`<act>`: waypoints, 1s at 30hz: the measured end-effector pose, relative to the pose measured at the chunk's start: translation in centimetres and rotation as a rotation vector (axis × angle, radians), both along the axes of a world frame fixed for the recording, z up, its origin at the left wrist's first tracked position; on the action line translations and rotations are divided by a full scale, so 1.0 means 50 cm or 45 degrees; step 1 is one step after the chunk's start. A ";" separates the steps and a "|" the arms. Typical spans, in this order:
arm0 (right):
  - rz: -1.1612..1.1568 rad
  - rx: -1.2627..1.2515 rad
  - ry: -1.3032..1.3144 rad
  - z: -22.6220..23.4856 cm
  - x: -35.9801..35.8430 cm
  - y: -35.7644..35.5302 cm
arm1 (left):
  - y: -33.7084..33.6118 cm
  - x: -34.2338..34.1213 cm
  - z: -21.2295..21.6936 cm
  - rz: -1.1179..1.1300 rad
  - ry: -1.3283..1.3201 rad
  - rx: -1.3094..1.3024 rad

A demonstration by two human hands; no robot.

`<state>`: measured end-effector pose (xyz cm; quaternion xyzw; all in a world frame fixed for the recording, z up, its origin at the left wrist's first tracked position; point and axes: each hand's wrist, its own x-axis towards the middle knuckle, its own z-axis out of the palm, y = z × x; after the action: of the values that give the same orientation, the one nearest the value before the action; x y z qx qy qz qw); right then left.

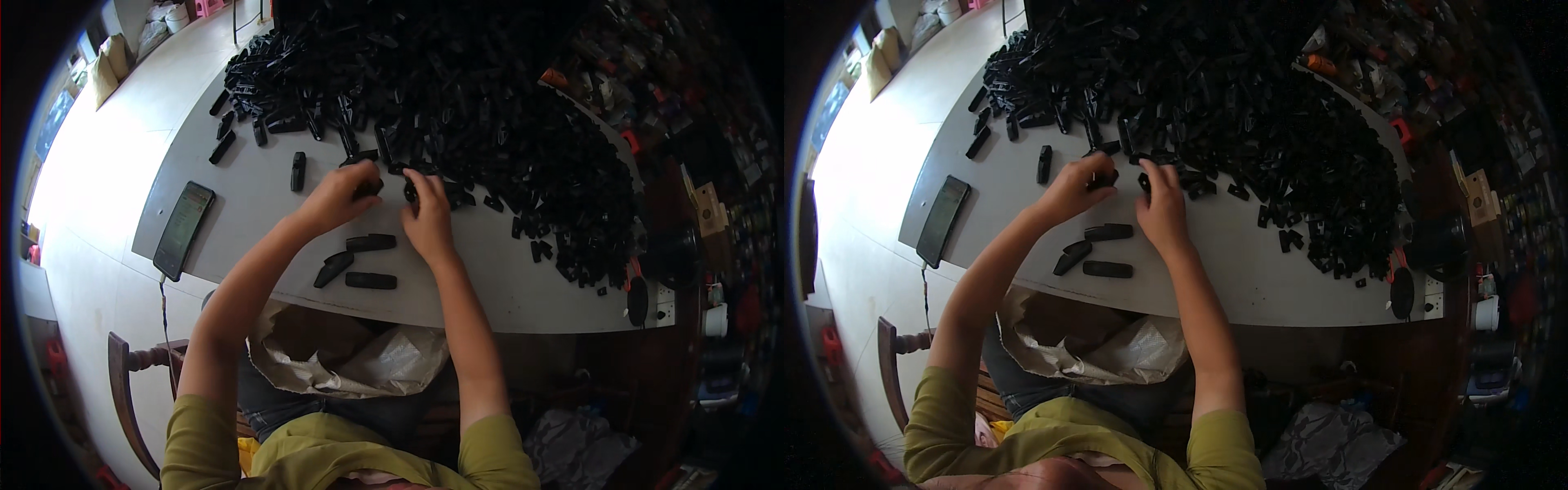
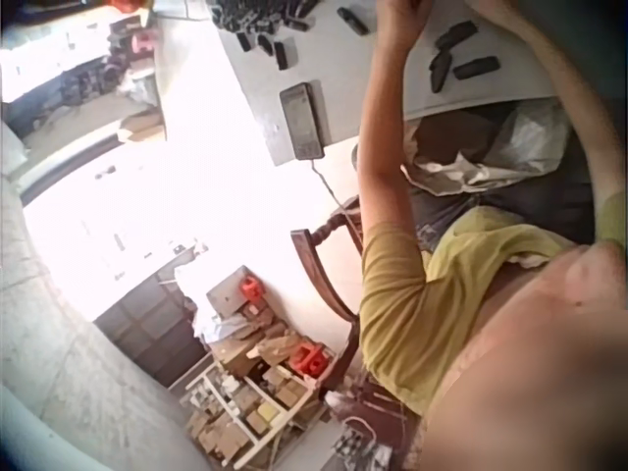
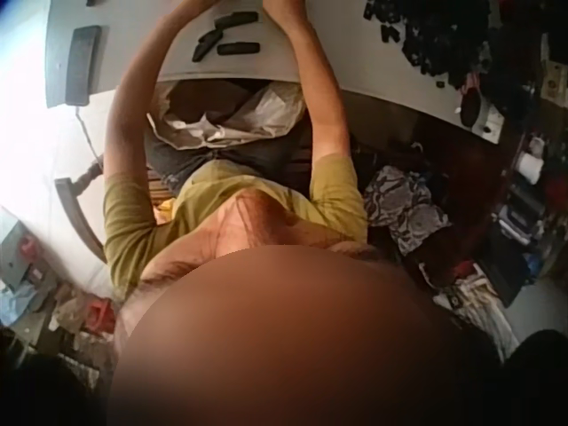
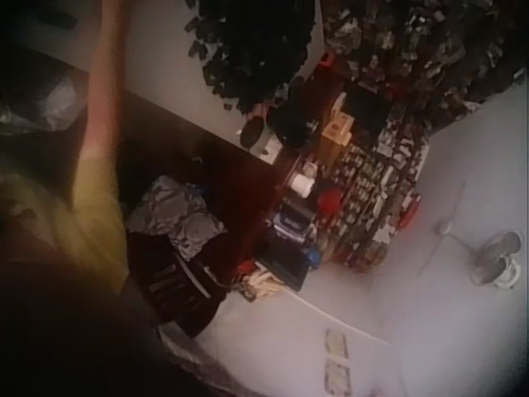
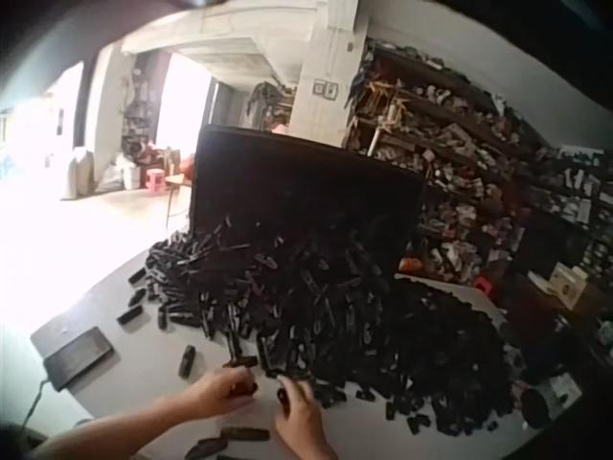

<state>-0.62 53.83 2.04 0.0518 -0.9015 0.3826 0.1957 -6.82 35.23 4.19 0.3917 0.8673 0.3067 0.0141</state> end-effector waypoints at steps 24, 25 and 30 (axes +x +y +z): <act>0.200 -0.232 -0.032 -0.012 0.009 -0.011 | -0.074 0.038 -0.041 0.076 -0.001 0.208; 0.255 -0.295 -0.038 -0.015 0.007 -0.016 | -0.071 0.040 -0.043 0.062 0.014 0.231; 0.182 -0.306 -0.062 -0.011 0.006 -0.010 | -0.070 0.072 -0.007 0.213 0.228 0.017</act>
<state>-0.31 53.34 1.51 0.0827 -0.8475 0.5020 0.1509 -3.23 31.72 3.83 0.3440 0.8926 0.2766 -0.0916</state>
